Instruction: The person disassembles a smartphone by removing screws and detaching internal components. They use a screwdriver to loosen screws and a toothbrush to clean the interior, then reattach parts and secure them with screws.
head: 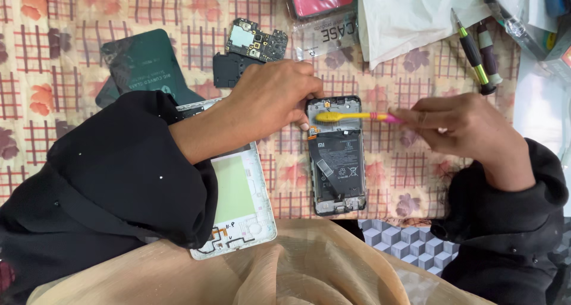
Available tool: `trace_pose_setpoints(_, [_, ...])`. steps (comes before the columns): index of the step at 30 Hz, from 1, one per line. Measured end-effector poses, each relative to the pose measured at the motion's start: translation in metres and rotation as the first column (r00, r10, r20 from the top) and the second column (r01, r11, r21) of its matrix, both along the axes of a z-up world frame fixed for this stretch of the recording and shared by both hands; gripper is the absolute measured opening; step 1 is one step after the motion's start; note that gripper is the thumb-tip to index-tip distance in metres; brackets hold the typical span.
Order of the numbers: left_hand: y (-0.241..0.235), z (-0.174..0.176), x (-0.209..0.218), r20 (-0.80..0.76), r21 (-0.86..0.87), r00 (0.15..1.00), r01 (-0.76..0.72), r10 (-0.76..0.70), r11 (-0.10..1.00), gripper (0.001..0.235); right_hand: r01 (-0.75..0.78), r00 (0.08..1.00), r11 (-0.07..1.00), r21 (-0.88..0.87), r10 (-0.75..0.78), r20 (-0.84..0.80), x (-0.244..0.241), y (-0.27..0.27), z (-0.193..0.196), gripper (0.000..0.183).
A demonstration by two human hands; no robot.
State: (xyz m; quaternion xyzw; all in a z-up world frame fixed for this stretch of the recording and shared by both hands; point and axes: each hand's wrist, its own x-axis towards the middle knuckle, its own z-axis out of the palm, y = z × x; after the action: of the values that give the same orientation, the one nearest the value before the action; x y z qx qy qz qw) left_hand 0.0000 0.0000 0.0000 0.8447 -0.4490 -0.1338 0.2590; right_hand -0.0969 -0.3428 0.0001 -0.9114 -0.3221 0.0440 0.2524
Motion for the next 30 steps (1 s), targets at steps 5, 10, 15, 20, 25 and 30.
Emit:
trace_pose_setpoints(5, [-0.002, -0.005, -0.001, 0.026, -0.005, 1.0, -0.002, 0.002, 1.0, 0.042, -0.052, 0.996, 0.995, -0.088, 0.058, 0.07, -0.002, 0.016, 0.009, 0.022])
trace_pose_setpoints(10, [0.0, -0.007, -0.001, 0.03, -0.018, 1.0, -0.001, 0.002, 1.0, 0.04, -0.024, 0.999, 0.993, -0.112, 0.029, 0.043, -0.004, 0.016, 0.02, 0.02])
trace_pose_setpoints(15, [0.0, -0.007, 0.001, 0.027, -0.034, 1.0, 0.01, -0.009, 0.999, 0.039, -0.15, 0.987, 0.988, -0.04, 0.152, 0.057, 0.004, 0.013, 0.016, 0.013])
trace_pose_setpoints(20, [-0.001, -0.007, 0.001, -0.008, -0.001, 1.0, 0.002, -0.002, 1.0, 0.039, -0.016, 1.0, 0.993, -0.118, 0.018, 0.011, -0.001, -0.002, 0.007, 0.019])
trace_pose_setpoints(25, [0.0, -0.005, 0.0, 0.008, -0.011, 1.0, 0.005, -0.005, 1.0, 0.038, -0.051, 0.997, 0.995, -0.083, 0.046, -0.069, 0.019, -0.03, 0.011, 0.019])
trace_pose_setpoints(30, [0.001, -0.001, -0.002, 0.054, 0.004, 0.998, 0.014, -0.014, 1.0, 0.042, 0.017, 0.981, 0.998, -0.06, -0.029, -0.193, 0.015, -0.014, 0.018, 0.026])
